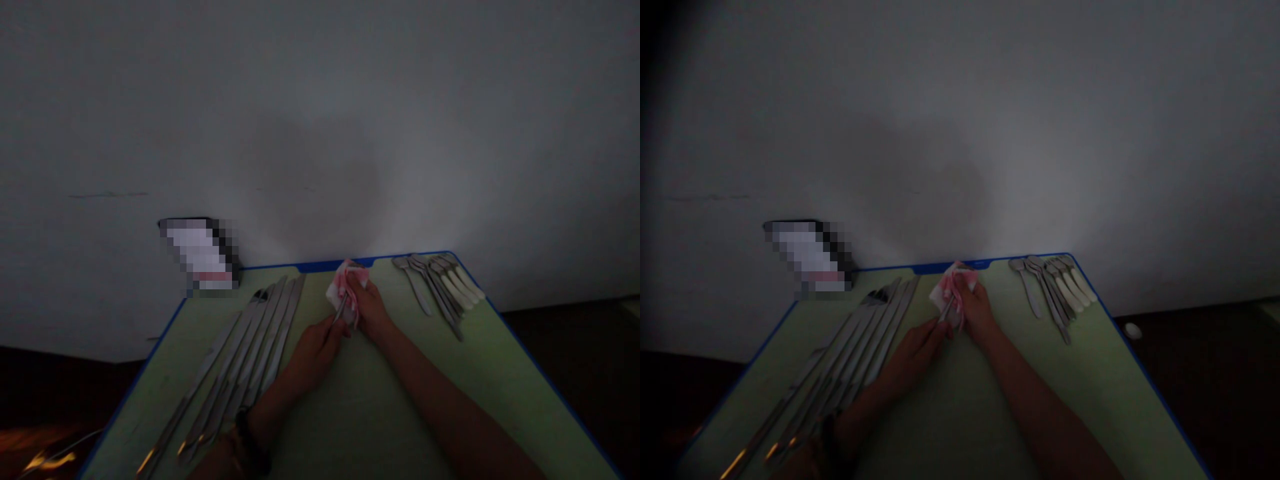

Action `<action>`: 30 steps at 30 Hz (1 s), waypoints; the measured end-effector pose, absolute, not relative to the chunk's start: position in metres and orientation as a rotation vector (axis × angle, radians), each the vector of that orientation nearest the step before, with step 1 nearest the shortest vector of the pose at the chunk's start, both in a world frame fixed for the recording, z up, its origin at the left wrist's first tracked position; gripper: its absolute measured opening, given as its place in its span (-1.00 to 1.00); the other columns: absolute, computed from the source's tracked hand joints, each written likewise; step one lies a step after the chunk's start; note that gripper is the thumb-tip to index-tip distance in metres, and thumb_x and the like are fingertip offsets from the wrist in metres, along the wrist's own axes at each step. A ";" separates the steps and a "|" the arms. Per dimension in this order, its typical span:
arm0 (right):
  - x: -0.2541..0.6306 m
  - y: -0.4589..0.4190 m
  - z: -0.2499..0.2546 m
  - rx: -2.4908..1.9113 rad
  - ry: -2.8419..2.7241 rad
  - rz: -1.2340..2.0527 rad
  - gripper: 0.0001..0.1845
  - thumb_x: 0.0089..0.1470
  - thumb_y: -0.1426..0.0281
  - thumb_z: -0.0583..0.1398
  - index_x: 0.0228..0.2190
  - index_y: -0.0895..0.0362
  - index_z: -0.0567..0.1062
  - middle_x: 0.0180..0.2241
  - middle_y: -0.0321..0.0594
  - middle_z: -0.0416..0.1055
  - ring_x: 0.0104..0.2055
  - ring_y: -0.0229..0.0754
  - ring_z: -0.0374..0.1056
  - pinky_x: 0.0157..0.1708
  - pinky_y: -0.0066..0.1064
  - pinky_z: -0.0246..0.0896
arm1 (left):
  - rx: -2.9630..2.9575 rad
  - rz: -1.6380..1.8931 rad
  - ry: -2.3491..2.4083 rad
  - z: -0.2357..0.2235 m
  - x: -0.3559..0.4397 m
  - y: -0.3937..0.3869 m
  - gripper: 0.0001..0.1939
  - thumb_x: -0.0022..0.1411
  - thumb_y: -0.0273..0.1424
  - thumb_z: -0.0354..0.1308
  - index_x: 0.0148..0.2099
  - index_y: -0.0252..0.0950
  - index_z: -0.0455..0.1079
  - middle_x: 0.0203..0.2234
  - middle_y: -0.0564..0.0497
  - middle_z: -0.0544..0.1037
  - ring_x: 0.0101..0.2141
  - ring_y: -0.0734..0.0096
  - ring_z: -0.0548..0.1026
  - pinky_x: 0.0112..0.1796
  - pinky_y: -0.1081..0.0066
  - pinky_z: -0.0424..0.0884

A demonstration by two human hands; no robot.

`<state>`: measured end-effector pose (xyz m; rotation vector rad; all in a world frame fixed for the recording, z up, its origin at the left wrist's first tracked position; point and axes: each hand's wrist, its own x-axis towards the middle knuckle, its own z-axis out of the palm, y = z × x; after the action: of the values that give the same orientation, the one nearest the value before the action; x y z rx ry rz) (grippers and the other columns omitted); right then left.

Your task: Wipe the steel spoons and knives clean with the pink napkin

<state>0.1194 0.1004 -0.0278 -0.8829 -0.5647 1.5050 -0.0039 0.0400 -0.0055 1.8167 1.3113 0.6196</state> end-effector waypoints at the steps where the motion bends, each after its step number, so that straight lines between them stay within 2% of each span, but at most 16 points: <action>1: 0.120 0.100 -0.028 -0.886 -0.569 1.504 -0.58 -0.22 0.09 0.31 -0.42 0.16 0.43 -0.57 -0.33 0.39 -0.57 -0.33 0.28 -0.57 -0.50 0.16 | 1.815 0.619 1.311 -0.005 -0.004 0.040 -0.60 0.33 -0.22 -0.22 -0.33 -0.31 0.35 -0.65 0.12 0.29 -0.55 0.42 0.32 -0.47 0.47 0.20; 11: 0.119 0.099 -0.024 -0.895 -0.572 1.506 -0.52 -0.27 0.03 0.31 -0.44 0.16 0.43 -0.58 -0.35 0.38 -0.58 -0.34 0.26 -0.58 -0.50 0.13 | 1.831 0.629 1.321 -0.008 -0.004 0.041 -0.61 0.32 -0.22 -0.21 -0.35 -0.30 0.35 -0.65 0.11 0.30 -0.56 0.43 0.32 -0.47 0.46 0.19; 30: 0.121 0.099 -0.025 -0.879 -0.595 1.512 -0.56 -0.25 0.06 0.31 -0.43 0.15 0.43 -0.55 -0.32 0.40 -0.56 -0.33 0.27 -0.56 -0.50 0.13 | 1.831 0.622 1.334 -0.002 -0.003 0.040 -0.59 0.32 -0.21 -0.22 -0.36 -0.30 0.35 -0.63 0.10 0.31 -0.53 0.40 0.34 -0.44 0.45 0.21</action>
<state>0.1206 0.0993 -0.0248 -0.8788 -0.5955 1.5120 -0.0029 0.0402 -0.0024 1.8305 1.3335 0.6218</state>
